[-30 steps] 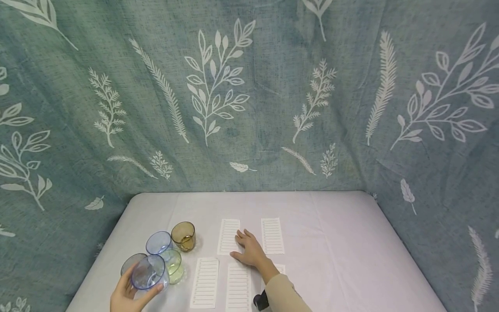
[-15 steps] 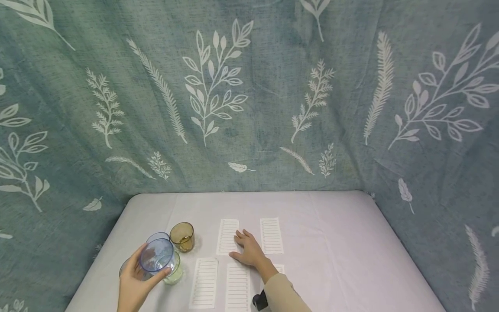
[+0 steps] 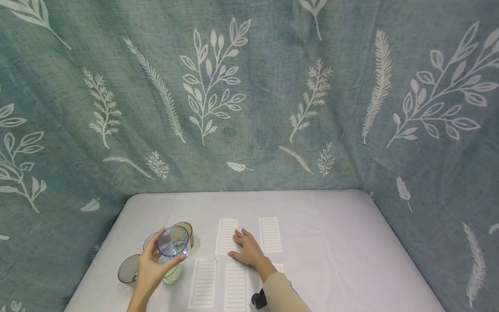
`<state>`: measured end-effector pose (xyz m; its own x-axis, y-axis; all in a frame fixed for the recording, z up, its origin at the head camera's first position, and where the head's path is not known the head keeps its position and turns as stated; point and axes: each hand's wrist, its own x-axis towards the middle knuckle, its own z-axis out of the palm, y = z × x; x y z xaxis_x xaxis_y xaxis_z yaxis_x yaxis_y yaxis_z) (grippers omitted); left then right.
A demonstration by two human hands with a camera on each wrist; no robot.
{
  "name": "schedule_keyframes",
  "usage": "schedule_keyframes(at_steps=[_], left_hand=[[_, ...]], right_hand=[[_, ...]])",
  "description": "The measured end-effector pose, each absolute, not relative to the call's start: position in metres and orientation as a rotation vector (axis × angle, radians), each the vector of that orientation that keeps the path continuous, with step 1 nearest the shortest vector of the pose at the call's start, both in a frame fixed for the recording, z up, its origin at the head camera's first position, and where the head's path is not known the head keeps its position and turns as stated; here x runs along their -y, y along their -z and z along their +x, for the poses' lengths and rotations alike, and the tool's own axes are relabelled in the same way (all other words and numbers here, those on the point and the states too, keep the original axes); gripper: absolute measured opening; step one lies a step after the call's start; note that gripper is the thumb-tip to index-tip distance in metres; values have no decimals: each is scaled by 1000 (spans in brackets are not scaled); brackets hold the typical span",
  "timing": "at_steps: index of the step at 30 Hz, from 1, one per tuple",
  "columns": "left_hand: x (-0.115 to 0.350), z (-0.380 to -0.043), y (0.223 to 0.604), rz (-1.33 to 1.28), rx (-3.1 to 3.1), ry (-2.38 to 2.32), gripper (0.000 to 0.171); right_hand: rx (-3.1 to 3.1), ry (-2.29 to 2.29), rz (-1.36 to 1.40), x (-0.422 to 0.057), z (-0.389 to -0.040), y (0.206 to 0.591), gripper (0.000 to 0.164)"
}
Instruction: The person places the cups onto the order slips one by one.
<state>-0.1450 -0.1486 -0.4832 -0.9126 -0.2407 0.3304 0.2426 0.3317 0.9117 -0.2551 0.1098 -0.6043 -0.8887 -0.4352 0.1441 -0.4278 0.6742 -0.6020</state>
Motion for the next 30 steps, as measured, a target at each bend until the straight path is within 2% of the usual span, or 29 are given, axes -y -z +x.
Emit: schedule_keyframes(at_steps=[13, 30], left_hand=[[127, -176, 497, -153, 2189, 1725, 84], [102, -216, 513, -125, 2260, 1785, 87]], right_hand=[[-2841, 1018, -683, -110, -256, 599, 64], [-2879, 922, -592, -105, -260, 594, 66]])
